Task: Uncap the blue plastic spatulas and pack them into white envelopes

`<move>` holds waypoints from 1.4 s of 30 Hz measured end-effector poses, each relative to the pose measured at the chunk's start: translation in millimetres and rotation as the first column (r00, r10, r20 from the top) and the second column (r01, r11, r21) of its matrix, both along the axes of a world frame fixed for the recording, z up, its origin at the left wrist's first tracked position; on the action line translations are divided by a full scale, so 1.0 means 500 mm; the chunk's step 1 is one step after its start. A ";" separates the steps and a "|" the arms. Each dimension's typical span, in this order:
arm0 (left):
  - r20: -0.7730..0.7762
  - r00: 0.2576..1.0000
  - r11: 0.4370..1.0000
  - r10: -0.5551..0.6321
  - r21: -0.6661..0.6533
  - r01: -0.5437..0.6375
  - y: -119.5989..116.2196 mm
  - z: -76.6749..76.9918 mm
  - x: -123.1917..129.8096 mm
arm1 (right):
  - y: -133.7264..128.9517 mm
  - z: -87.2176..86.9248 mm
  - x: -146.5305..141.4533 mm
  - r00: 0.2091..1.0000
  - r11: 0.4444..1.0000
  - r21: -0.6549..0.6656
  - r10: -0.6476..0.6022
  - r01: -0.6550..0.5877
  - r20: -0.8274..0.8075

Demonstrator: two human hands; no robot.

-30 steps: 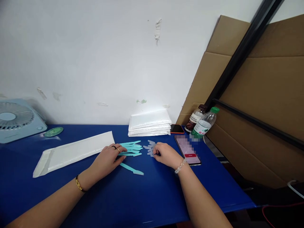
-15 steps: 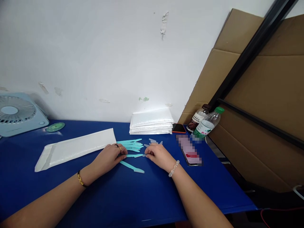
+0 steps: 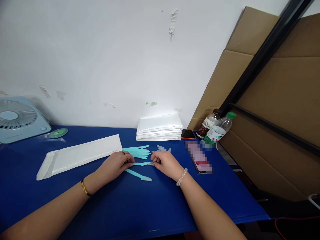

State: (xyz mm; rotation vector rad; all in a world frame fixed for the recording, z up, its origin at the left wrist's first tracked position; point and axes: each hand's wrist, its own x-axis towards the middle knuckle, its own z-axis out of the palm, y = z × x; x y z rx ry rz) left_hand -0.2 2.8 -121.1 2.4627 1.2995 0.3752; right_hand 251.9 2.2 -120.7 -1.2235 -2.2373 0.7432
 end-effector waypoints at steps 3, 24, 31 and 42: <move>0.020 0.999 0.999 -0.036 -0.026 0.036 -0.005 0.004 0.005 | -0.007 0.003 -0.013 1.000 0.997 -0.072 0.003 -0.005 -0.031; -0.116 0.990 0.985 0.079 0.160 -0.060 0.009 0.000 -0.016 | 0.009 0.018 0.038 0.978 0.998 0.042 -0.063 0.056 0.199; -0.136 0.989 0.979 0.065 0.203 -0.036 0.006 0.000 -0.014 | 0.003 0.017 0.024 0.984 0.999 0.054 -0.010 0.000 0.176; -0.136 0.990 0.993 0.024 0.117 -0.008 -0.008 0.010 0.004 | 0.001 -0.003 0.013 0.999 0.998 -0.059 0.038 -0.036 0.026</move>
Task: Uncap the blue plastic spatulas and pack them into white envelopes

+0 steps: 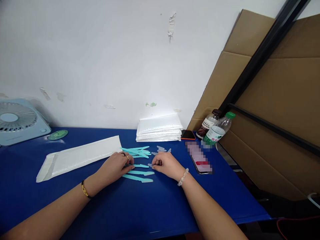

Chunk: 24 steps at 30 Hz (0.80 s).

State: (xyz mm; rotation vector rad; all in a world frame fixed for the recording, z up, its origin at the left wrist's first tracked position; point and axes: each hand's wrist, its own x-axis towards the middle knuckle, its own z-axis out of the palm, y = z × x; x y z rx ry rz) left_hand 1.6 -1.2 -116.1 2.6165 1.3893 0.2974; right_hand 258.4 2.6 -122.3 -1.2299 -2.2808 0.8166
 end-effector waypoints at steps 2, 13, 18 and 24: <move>0.013 1.000 1.000 0.008 -0.013 -0.007 -0.002 -0.001 0.002 | 0.000 0.000 -0.004 1.000 1.000 -0.016 -0.008 0.008 -0.010; 0.178 0.983 0.987 0.038 -0.161 -0.009 -0.001 -0.021 0.007 | -0.008 -0.004 -0.041 1.000 1.000 -0.022 0.010 -0.010 -0.021; 0.178 0.983 0.987 0.050 -0.160 -0.021 0.000 -0.015 0.005 | -0.007 0.004 -0.036 0.999 0.999 0.014 0.039 -0.039 -0.013; 0.187 0.976 0.985 0.114 0.109 -0.136 0.033 -0.016 -0.019 | 0.016 0.024 0.034 0.981 0.965 0.193 -0.188 0.176 0.048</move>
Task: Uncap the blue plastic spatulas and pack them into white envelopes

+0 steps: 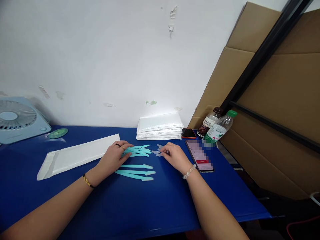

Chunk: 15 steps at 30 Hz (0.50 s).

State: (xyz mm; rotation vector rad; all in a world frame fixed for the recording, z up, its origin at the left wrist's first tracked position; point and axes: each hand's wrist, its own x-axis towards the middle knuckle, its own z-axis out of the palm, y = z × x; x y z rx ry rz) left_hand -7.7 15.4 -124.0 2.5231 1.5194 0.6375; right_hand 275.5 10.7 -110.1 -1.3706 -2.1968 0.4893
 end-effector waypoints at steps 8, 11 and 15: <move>-0.031 0.998 0.998 0.059 -0.002 -0.059 0.019 -0.013 -0.014 | 0.006 -0.021 -0.012 0.994 0.997 -0.071 0.001 0.007 0.107; -0.008 0.999 0.999 0.051 -0.018 -0.051 0.012 -0.002 -0.012 | 0.000 -0.017 -0.020 0.994 0.995 -0.095 -0.009 0.019 0.109; 0.042 0.999 0.996 0.004 -0.092 0.000 -0.002 0.018 -0.006 | -0.004 -0.008 -0.023 0.995 0.992 -0.129 -0.006 0.018 0.095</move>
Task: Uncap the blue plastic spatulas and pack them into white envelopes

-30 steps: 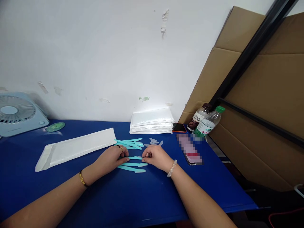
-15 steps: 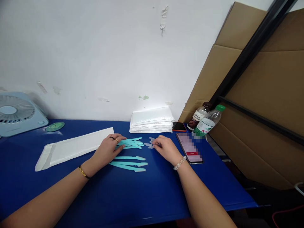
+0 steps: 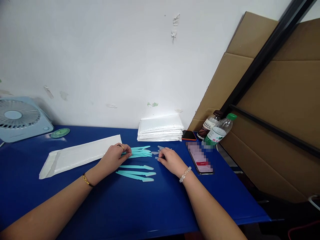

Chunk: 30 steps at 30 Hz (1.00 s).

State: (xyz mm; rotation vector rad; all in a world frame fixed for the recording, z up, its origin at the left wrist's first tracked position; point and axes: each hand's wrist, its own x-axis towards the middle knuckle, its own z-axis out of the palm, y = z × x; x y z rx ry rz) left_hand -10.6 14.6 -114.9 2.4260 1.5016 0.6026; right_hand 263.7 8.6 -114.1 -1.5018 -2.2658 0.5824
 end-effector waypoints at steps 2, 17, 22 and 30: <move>0.016 1.000 0.999 -0.010 -0.045 0.010 -0.005 0.006 0.003 | -0.001 0.002 -0.001 0.998 1.000 -0.023 0.001 -0.003 -0.068; 0.033 0.999 0.994 -0.042 -0.100 0.045 -0.009 0.000 0.012 | -0.010 0.002 -0.019 0.970 0.993 -0.068 0.081 -0.099 -0.231; 0.040 0.999 0.995 -0.005 -0.096 0.008 -0.008 0.006 0.005 | -0.014 0.013 -0.011 0.968 0.996 -0.050 0.054 -0.068 -0.244; 0.060 0.998 0.993 -0.021 -0.117 0.028 -0.010 0.005 0.012 | -0.013 0.001 -0.019 0.959 0.991 -0.094 0.069 -0.098 -0.275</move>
